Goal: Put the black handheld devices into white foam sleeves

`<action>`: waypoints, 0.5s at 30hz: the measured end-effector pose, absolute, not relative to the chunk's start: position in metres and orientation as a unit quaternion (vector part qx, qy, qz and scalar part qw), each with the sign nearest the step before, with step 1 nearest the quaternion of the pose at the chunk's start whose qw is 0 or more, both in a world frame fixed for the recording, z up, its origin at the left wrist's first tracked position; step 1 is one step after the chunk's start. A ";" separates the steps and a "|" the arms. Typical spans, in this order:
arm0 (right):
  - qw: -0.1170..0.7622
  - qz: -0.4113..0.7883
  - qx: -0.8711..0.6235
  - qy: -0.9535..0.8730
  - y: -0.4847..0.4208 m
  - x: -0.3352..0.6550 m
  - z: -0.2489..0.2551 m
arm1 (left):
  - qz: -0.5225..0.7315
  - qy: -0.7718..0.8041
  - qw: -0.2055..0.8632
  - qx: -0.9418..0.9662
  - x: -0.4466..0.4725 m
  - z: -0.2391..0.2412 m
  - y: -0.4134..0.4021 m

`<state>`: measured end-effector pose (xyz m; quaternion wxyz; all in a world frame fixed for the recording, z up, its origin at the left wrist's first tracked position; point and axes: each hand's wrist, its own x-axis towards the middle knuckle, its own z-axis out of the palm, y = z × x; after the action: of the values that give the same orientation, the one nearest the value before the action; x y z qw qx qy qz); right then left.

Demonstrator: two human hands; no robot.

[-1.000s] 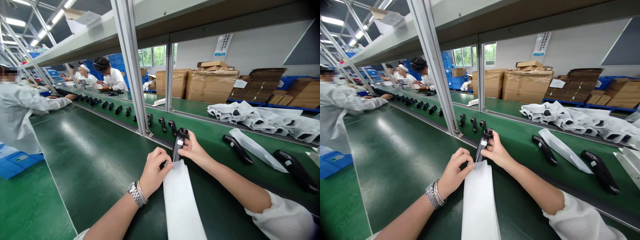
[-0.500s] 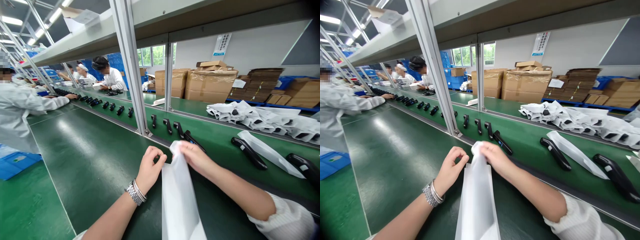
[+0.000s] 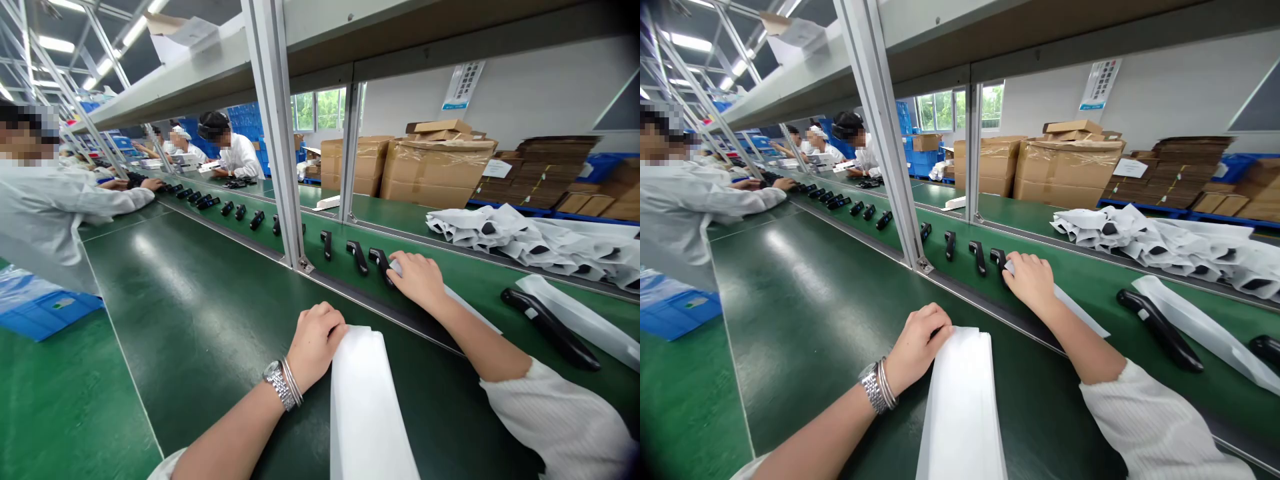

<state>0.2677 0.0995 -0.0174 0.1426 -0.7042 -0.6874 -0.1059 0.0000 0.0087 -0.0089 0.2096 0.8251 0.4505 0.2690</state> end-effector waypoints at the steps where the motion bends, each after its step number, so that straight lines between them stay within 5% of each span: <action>1: 0.126 -0.102 -0.716 -0.679 0.106 0.270 -0.019 | 0.269 0.449 0.209 0.826 0.000 -0.009 0.009; 15: 0.137 -0.131 -0.734 -0.652 0.117 0.303 -0.007 | 0.278 0.430 0.225 0.829 0.002 -0.012 0.010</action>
<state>0.3025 0.1170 -0.0065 0.1372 -0.7342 -0.6519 -0.1307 0.0022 0.0103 -0.0117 0.2247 0.8290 0.4298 0.2784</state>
